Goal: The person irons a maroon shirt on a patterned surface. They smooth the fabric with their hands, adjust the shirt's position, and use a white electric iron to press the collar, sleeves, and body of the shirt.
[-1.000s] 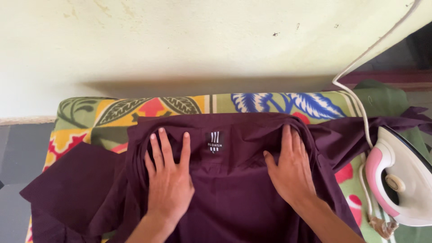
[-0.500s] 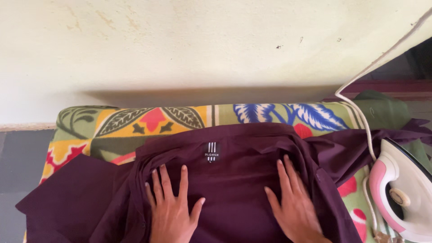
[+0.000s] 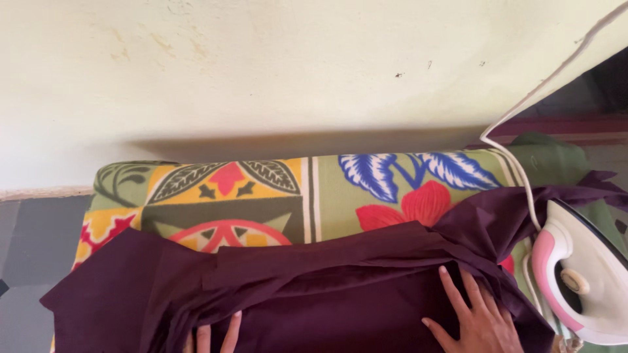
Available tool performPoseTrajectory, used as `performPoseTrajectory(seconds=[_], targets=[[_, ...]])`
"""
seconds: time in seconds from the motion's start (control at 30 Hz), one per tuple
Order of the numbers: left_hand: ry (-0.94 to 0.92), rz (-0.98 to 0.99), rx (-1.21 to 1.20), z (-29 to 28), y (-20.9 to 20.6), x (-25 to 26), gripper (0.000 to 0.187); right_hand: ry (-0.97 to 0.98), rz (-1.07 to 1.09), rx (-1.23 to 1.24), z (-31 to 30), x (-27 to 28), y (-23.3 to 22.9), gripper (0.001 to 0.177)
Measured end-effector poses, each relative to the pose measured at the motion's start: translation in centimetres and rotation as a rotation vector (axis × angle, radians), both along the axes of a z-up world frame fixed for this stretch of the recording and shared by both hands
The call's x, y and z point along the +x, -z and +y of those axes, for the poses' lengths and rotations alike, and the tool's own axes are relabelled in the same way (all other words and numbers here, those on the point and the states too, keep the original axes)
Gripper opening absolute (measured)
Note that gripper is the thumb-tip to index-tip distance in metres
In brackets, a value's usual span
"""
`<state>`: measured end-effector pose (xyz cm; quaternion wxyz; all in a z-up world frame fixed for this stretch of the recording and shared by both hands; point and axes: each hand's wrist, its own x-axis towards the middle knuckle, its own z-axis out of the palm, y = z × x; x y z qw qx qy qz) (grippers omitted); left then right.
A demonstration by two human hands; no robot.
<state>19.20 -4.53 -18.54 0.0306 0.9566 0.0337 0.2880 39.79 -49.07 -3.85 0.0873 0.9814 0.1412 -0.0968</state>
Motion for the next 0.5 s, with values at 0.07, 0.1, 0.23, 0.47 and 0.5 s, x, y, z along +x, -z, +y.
performPoseTrajectory(seconds=[0.07, 0.1, 0.23, 0.47, 0.5], targets=[[-0.015, 0.018, -0.011, -0.5, 0.8, -0.7, 0.077, -0.018, -0.011, -0.019, -0.7, -0.1, 0.2, 0.110], [-0.015, 0.037, -0.019, -0.8, 0.8, -0.9, 0.075, -0.008, 0.019, -0.037, -0.9, -0.2, 0.2, 0.109], [0.001, 0.111, -0.052, -2.0, -1.1, 0.5, 0.069, -0.272, -0.130, 0.406, -0.8, 0.1, 0.6, 0.077], [-0.132, 0.527, -0.298, -6.4, -10.0, 7.7, 0.057, 0.023, -0.109, 0.626, 7.3, 1.7, -2.5, 0.025], [-0.115, 0.502, -0.274, -6.5, -10.8, 9.0, 0.054, 0.141, -0.081, 0.628, 8.3, 1.9, -3.5, 0.019]])
